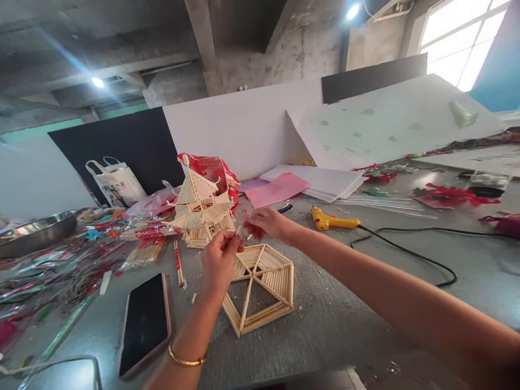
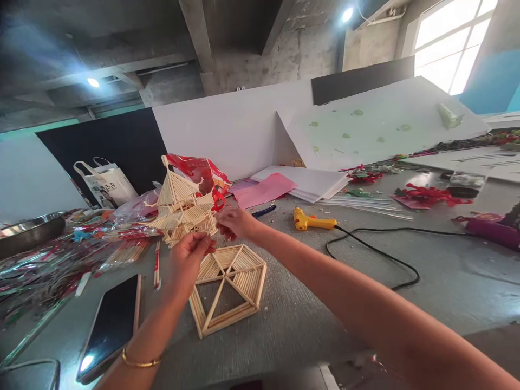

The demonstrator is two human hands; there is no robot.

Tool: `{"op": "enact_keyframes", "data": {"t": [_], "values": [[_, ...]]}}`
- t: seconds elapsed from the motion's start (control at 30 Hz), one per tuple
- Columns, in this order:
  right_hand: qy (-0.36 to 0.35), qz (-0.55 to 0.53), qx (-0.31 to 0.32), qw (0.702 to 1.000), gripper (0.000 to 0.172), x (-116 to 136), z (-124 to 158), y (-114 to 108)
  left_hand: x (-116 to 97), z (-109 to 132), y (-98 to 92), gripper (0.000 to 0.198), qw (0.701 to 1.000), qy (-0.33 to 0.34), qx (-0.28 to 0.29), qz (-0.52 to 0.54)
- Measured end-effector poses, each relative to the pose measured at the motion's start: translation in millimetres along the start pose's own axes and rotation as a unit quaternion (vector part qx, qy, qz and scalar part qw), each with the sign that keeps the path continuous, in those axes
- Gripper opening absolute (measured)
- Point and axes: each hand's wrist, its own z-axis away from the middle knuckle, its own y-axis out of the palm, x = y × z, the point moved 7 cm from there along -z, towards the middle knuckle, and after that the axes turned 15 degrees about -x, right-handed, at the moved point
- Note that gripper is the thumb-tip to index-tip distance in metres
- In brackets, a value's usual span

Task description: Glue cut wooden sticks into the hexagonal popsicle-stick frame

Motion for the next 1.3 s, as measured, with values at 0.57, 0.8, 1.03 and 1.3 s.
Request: {"op": "enact_keyframes", "data": {"t": [0.57,0.8,1.03,1.3], "values": [[-0.111,-0.049,-0.112,0.986,0.029,9.7,36.6,-8.9,-15.9,18.2,11.1,0.018,0.987,0.114,0.066,-0.096],[0.001,-0.158,-0.089,0.983,0.036,-5.8,32.2,0.6,-9.5,20.3,16.8,0.02,0.991,0.06,0.117,-0.032],[0.003,-0.238,-0.078,0.968,0.034,-1.3,37.1,6.2,-8.0,16.0,11.4,0.023,0.99,0.081,0.088,-0.068],[0.042,-0.288,-0.078,0.953,0.034,-6.3,39.2,6.3,-17.2,20.2,12.1,0.022,0.983,0.119,0.101,-0.1]]}}
